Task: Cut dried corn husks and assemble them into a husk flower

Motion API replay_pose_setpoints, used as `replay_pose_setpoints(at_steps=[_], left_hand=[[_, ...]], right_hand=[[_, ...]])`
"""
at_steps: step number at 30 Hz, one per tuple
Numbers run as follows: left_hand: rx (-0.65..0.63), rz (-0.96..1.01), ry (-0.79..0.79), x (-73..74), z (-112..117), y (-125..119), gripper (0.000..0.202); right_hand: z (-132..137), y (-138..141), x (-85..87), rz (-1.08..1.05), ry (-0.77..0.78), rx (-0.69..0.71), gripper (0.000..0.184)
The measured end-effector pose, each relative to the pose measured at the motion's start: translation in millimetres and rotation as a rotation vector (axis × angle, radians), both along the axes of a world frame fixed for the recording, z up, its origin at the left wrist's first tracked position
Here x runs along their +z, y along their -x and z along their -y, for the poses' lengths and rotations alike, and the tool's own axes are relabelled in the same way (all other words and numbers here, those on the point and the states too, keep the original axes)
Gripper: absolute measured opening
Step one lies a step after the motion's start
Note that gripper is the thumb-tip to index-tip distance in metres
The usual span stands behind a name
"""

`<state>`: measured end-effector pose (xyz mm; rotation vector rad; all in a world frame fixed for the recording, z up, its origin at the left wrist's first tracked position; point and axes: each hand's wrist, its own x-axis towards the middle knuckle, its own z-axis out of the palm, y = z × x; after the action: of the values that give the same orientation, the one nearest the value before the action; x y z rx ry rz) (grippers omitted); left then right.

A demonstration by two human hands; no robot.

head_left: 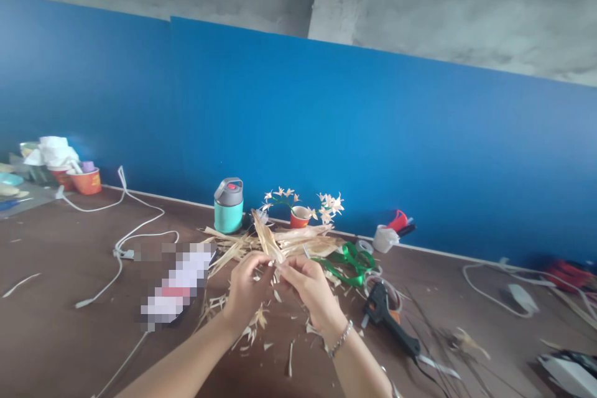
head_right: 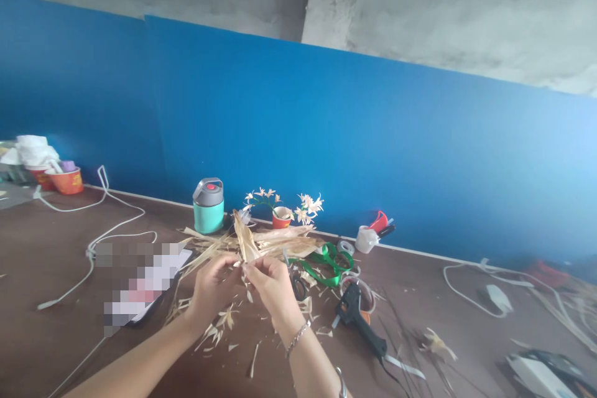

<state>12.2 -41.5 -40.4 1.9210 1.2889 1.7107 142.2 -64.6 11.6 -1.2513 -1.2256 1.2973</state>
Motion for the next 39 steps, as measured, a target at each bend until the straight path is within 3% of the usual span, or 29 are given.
replay_pose_setpoints(at_steps=[8, 15, 20, 26, 33, 39], left_hand=[[0.0, 0.006, 0.012, -2.5, -1.8, -0.1, 0.008], [-0.009, 0.01, 0.058, -4.1, -3.1, -1.0, 0.01], [-0.1, 0.019, 0.033, -6.0, -3.7, -2.2, 0.009], [-0.188, -0.055, 0.042, 0.7, 0.5, -2.6, 0.009], [-0.25, -0.067, 0.065, 0.4, 1.0, -2.5, 0.011], [-0.263, -0.08, 0.018, -0.1, 0.8, -2.1, 0.012]], right_hand=[[-2.1, 0.1, -8.4, 0.139, -0.099, 0.039, 0.019], [-3.6, -3.5, -5.4, 0.262, -0.135, 0.075, 0.018], [-8.1, -12.6, -4.1, 0.188, -0.132, 0.047, 0.031], [-11.0, -15.6, -6.6, 0.212, -0.244, 0.033, 0.017], [-11.1, -16.2, -6.4, 0.222, -0.224, 0.018, 0.014], [-11.4, -16.8, -5.6, 0.155, -0.061, 0.009, 0.014]])
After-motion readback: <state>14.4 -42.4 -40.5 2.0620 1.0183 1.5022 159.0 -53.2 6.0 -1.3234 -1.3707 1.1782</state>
